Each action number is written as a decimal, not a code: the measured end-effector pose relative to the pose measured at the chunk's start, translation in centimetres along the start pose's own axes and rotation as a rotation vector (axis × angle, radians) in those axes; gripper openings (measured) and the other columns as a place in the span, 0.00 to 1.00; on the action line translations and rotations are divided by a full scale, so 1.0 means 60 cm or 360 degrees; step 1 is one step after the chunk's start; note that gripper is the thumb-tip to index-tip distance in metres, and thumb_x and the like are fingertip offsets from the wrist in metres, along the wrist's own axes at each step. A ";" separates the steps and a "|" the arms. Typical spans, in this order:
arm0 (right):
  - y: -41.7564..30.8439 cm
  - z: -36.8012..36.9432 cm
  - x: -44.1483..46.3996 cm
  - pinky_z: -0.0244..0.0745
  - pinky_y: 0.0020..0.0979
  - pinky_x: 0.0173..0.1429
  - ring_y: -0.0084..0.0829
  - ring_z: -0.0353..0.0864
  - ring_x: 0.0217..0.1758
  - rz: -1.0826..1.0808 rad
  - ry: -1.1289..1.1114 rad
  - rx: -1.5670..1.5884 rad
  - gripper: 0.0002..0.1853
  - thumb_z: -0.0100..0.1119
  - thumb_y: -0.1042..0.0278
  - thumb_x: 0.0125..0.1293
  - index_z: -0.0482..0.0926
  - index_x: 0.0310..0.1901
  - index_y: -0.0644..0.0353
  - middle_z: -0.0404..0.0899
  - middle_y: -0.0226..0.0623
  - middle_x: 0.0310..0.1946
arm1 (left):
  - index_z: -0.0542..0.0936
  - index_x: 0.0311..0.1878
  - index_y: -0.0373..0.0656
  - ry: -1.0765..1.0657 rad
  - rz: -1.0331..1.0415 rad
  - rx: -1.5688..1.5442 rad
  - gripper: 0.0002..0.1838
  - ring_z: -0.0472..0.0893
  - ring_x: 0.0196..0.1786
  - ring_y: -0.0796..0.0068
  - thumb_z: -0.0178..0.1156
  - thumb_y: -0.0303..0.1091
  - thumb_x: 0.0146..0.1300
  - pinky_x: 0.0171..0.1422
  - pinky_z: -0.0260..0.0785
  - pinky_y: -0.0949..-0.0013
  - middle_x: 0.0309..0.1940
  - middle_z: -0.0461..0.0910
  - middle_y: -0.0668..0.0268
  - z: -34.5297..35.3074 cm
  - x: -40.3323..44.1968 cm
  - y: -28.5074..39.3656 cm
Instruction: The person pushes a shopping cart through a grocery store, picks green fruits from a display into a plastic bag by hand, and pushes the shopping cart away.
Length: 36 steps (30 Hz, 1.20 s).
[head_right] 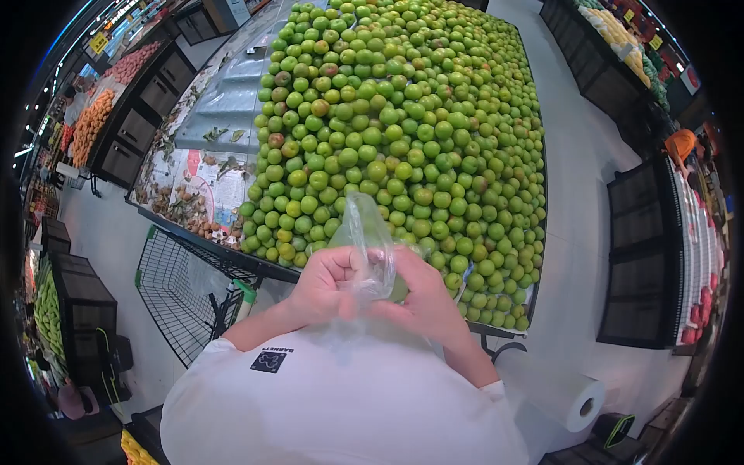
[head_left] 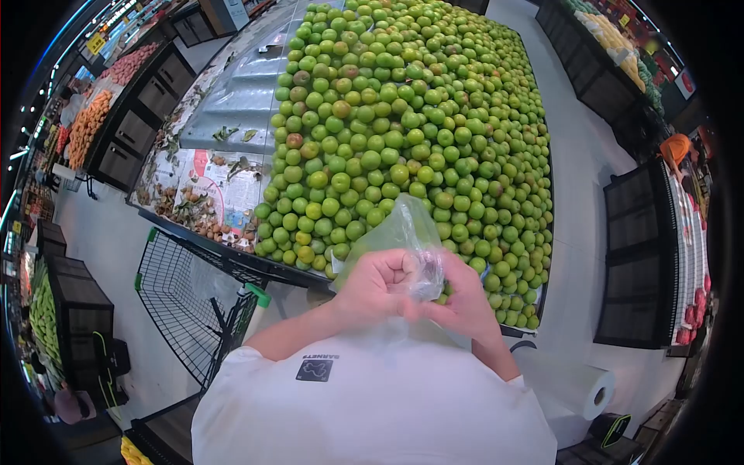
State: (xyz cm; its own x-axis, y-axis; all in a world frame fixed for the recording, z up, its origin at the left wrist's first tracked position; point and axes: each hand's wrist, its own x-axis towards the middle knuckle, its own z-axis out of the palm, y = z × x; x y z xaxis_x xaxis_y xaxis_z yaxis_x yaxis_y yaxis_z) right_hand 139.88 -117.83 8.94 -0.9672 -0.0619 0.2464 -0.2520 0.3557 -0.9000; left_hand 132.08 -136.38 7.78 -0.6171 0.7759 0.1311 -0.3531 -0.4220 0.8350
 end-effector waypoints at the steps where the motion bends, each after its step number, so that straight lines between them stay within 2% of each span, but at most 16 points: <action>1: 0.005 0.007 0.007 0.77 0.30 0.48 0.31 0.82 0.39 -0.0024 -0.0142 -0.0056 0.25 0.77 0.71 0.50 0.80 0.51 0.60 0.84 0.36 0.43 | 0.73 0.33 0.46 0.0006 -0.0045 -0.0027 0.27 0.74 0.30 0.90 0.78 0.54 0.51 0.33 0.64 0.81 0.28 0.77 0.77 -0.001 -0.002 0.002; 2: 0.000 0.016 0.012 0.76 0.29 0.45 0.31 0.82 0.36 0.0033 -0.0103 0.0086 0.18 0.74 0.74 0.52 0.80 0.45 0.60 0.82 0.35 0.36 | 0.73 0.33 0.46 0.0035 -0.0034 -0.0033 0.27 0.74 0.30 0.90 0.78 0.54 0.51 0.33 0.64 0.81 0.28 0.77 0.77 -0.003 -0.005 0.008; 5: 0.039 0.006 0.008 0.75 0.26 0.44 0.26 0.81 0.35 0.0038 0.0065 0.0085 0.13 0.70 0.79 0.56 0.81 0.43 0.62 0.81 0.33 0.34 | 0.68 0.30 0.48 0.0213 -0.0162 -0.0267 0.25 0.68 0.29 0.93 0.77 0.49 0.55 0.31 0.57 0.82 0.28 0.71 0.80 -0.019 -0.016 0.030; 7: 0.059 -0.018 0.004 0.73 0.23 0.43 0.20 0.79 0.36 0.0126 0.0332 0.0428 0.08 0.64 0.83 0.60 0.80 0.41 0.63 0.80 0.29 0.34 | 0.67 0.29 0.48 0.0439 -0.0008 -0.0121 0.23 0.65 0.26 0.93 0.75 0.44 0.59 0.28 0.53 0.81 0.24 0.69 0.80 -0.033 -0.036 0.030; 10: 0.050 -0.061 0.001 0.72 0.20 0.43 0.17 0.77 0.37 0.0262 0.0494 0.0383 0.07 0.61 0.86 0.62 0.79 0.40 0.64 0.79 0.27 0.34 | 0.67 0.29 0.47 0.0754 0.0251 0.0024 0.18 0.62 0.23 0.93 0.69 0.30 0.66 0.26 0.51 0.80 0.20 0.67 0.80 -0.045 -0.050 0.045; 13: 0.001 -0.077 0.006 0.73 0.22 0.44 0.20 0.78 0.36 0.0462 0.0510 0.0194 0.07 0.63 0.84 0.62 0.79 0.41 0.65 0.79 0.31 0.33 | 0.67 0.28 0.47 0.0820 0.0327 0.0105 0.18 0.62 0.23 0.93 0.69 0.27 0.66 0.27 0.52 0.80 0.21 0.68 0.80 -0.046 -0.066 0.051; 15: -0.059 -0.050 0.031 0.75 0.25 0.45 0.25 0.80 0.36 -0.0156 0.1127 -0.0058 0.07 0.63 0.82 0.62 0.78 0.41 0.66 0.81 0.35 0.35 | 0.67 0.28 0.47 0.0812 0.0284 0.0176 0.18 0.62 0.24 0.92 0.69 0.26 0.65 0.27 0.52 0.80 0.21 0.68 0.80 -0.028 -0.070 0.057; 17: -0.073 -0.048 0.049 0.77 0.30 0.46 0.34 0.82 0.37 -0.0765 0.0561 -0.0151 0.13 0.58 0.88 0.55 0.77 0.43 0.68 0.80 0.41 0.34 | 0.67 0.28 0.47 0.0791 0.0275 0.0281 0.18 0.62 0.24 0.92 0.69 0.25 0.65 0.27 0.53 0.80 0.21 0.68 0.79 -0.021 -0.068 0.060; 19: -0.083 -0.012 0.082 0.79 0.36 0.44 0.42 0.82 0.37 -0.0773 -0.0095 -0.0270 0.14 0.60 0.85 0.54 0.77 0.43 0.67 0.81 0.45 0.33 | 0.67 0.28 0.47 0.0709 0.0300 0.0236 0.18 0.62 0.25 0.91 0.69 0.23 0.65 0.28 0.53 0.80 0.22 0.68 0.79 -0.018 -0.065 0.060; 20: -0.076 0.001 0.091 0.79 0.36 0.44 0.42 0.82 0.37 -0.0787 -0.0102 -0.0260 0.14 0.60 0.85 0.54 0.77 0.43 0.67 0.81 0.45 0.33 | 0.67 0.28 0.47 0.0720 0.0311 0.0246 0.18 0.62 0.25 0.91 0.69 0.23 0.65 0.28 0.53 0.80 0.22 0.68 0.79 -0.018 -0.066 0.057; 22: -0.037 0.038 0.107 0.78 0.41 0.43 0.47 0.82 0.39 -0.0101 -0.0926 -0.0947 0.12 0.58 0.80 0.58 0.77 0.45 0.66 0.82 0.47 0.35 | 0.66 0.28 0.46 0.0565 0.0439 0.0360 0.19 0.61 0.25 0.91 0.68 0.22 0.65 0.28 0.52 0.78 0.21 0.66 0.79 -0.023 -0.069 0.049; 24: 0.026 0.075 0.110 0.78 0.43 0.43 0.50 0.82 0.40 0.0048 -0.1117 -0.1251 0.10 0.57 0.76 0.56 0.80 0.40 0.64 0.82 0.49 0.36 | 0.64 0.27 0.46 0.0476 0.0427 0.0274 0.20 0.59 0.24 0.89 0.67 0.23 0.66 0.26 0.50 0.76 0.20 0.64 0.78 -0.021 -0.071 0.054; 26: 0.096 0.102 0.092 0.76 0.46 0.49 0.49 0.80 0.46 -0.0264 -0.0632 -0.0964 0.11 0.58 0.75 0.56 0.80 0.43 0.63 0.80 0.49 0.39 | 0.63 0.26 0.46 0.0423 0.0451 0.0528 0.21 0.57 0.23 0.88 0.68 0.25 0.66 0.25 0.48 0.74 0.20 0.62 0.78 -0.030 -0.075 0.054; 29: 0.071 0.116 0.109 0.72 0.49 0.54 0.51 0.77 0.51 -0.0424 -0.0490 -0.1051 0.13 0.57 0.77 0.56 0.78 0.45 0.63 0.78 0.49 0.43 | 0.64 0.26 0.43 0.0325 0.0448 0.0557 0.20 0.60 0.22 0.85 0.66 0.23 0.66 0.25 0.50 0.70 0.18 0.64 0.75 -0.042 -0.080 0.046; 33: 0.074 0.147 0.127 0.70 0.49 0.55 0.51 0.76 0.52 -0.0486 -0.0625 -0.0976 0.13 0.57 0.76 0.56 0.78 0.45 0.62 0.77 0.49 0.44 | 0.64 0.26 0.43 0.0429 0.0542 0.0713 0.20 0.58 0.21 0.83 0.67 0.28 0.67 0.25 0.48 0.70 0.17 0.60 0.76 -0.035 -0.068 0.039; 36: 0.077 0.164 0.129 0.70 0.49 0.55 0.52 0.75 0.53 -0.0491 -0.0773 -0.0952 0.14 0.57 0.75 0.56 0.78 0.45 0.62 0.76 0.49 0.45 | 0.64 0.26 0.43 0.0387 0.0620 0.0587 0.21 0.58 0.21 0.82 0.66 0.32 0.69 0.26 0.50 0.71 0.17 0.60 0.75 -0.033 -0.062 0.021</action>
State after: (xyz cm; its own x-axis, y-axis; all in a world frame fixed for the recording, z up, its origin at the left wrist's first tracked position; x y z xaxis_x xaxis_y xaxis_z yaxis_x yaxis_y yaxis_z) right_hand 130.90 -125.81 3.15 -0.7979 -0.5852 0.1446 -0.5815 0.6841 -0.4403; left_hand 132.52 -140.71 7.30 -0.8113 0.4480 0.3755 0.1729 -0.4297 0.8862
